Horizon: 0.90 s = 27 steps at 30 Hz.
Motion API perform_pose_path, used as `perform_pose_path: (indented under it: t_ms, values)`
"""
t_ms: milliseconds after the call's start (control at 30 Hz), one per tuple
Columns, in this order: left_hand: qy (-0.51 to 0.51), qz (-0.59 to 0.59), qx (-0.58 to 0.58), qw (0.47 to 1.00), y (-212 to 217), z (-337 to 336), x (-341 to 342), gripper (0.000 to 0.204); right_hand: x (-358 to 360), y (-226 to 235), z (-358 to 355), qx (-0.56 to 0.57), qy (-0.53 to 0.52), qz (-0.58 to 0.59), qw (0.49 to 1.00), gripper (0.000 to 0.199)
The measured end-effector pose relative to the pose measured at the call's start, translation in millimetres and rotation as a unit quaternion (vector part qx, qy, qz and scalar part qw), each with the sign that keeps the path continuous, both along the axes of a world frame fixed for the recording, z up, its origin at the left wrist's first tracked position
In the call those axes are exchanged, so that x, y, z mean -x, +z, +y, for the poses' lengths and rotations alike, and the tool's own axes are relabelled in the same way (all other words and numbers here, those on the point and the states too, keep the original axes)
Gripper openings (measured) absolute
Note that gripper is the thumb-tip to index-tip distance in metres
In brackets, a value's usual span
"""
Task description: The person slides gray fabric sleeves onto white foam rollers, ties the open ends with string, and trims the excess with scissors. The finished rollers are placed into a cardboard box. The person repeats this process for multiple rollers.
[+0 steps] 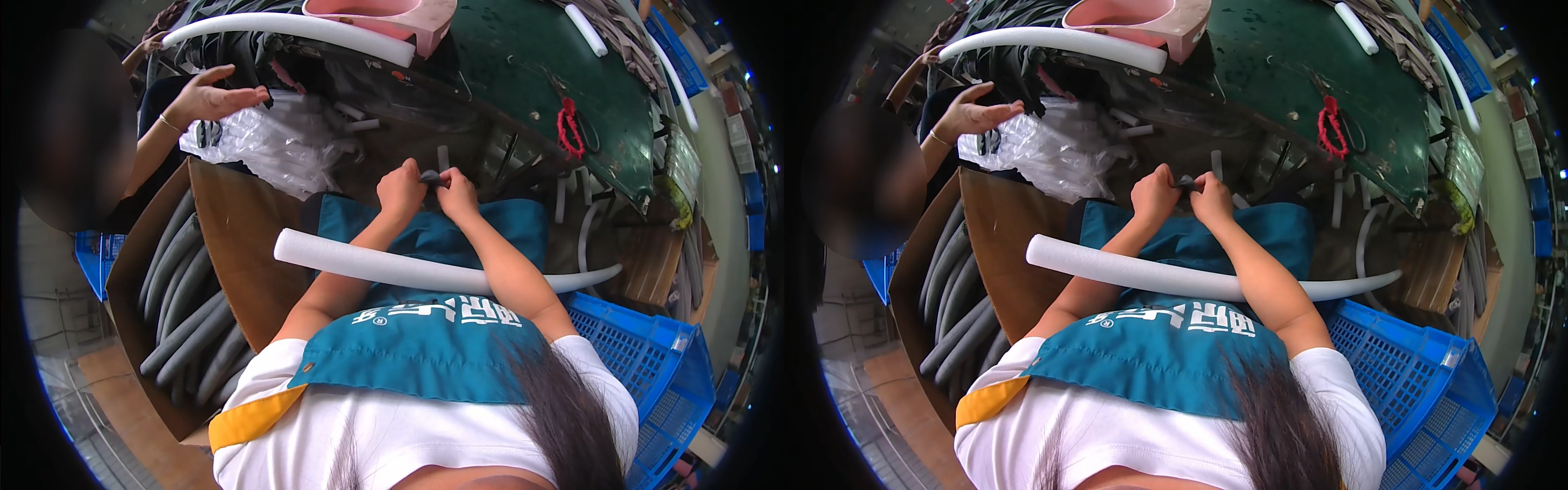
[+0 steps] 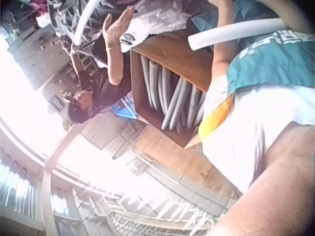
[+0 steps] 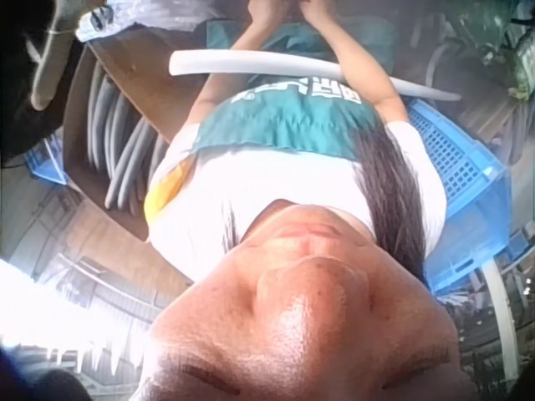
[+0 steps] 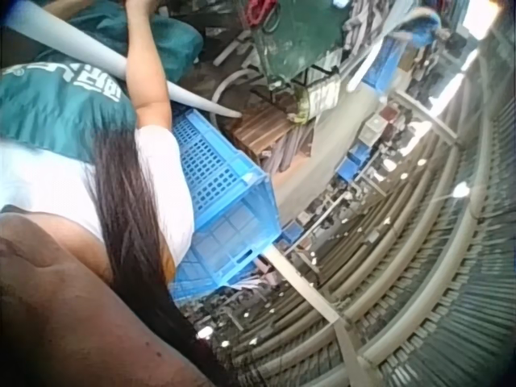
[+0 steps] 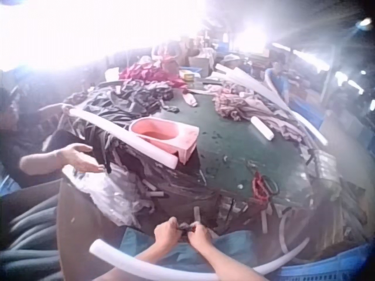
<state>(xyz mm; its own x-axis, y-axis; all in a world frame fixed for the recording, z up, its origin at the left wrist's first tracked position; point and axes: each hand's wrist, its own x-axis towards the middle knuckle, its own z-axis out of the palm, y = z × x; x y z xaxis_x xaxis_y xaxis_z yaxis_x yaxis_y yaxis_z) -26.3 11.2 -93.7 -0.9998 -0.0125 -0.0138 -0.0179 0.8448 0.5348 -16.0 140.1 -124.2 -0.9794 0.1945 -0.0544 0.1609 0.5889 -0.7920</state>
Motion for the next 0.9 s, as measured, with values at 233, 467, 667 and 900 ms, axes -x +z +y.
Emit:
perform_pose_path:
  t_ms: [233, 467, 667, 900]
  values:
    - [0.024, 0.014, -0.064, 0.998, -18, 6, -5, 0.034, 0, 0, -3, -0.08, 0.054, 0.013, 0.995, 0.013]
    - [-0.033, -0.029, 0.005, 0.999, -7, 9, -3, 0.028, -4, -6, -3, -0.077, 0.051, 0.023, 0.995, 0.021]
    - [0.006, -0.053, -0.066, 0.996, -39, -48, -12, 0.025, 41, 120, 85, -0.296, -0.056, 0.404, 0.864, 0.034]
    - [-0.145, -0.128, -0.449, 0.872, 42, -4, -16, 0.019, 51, 98, 177, -0.461, -0.032, 0.103, 0.881, 0.067]
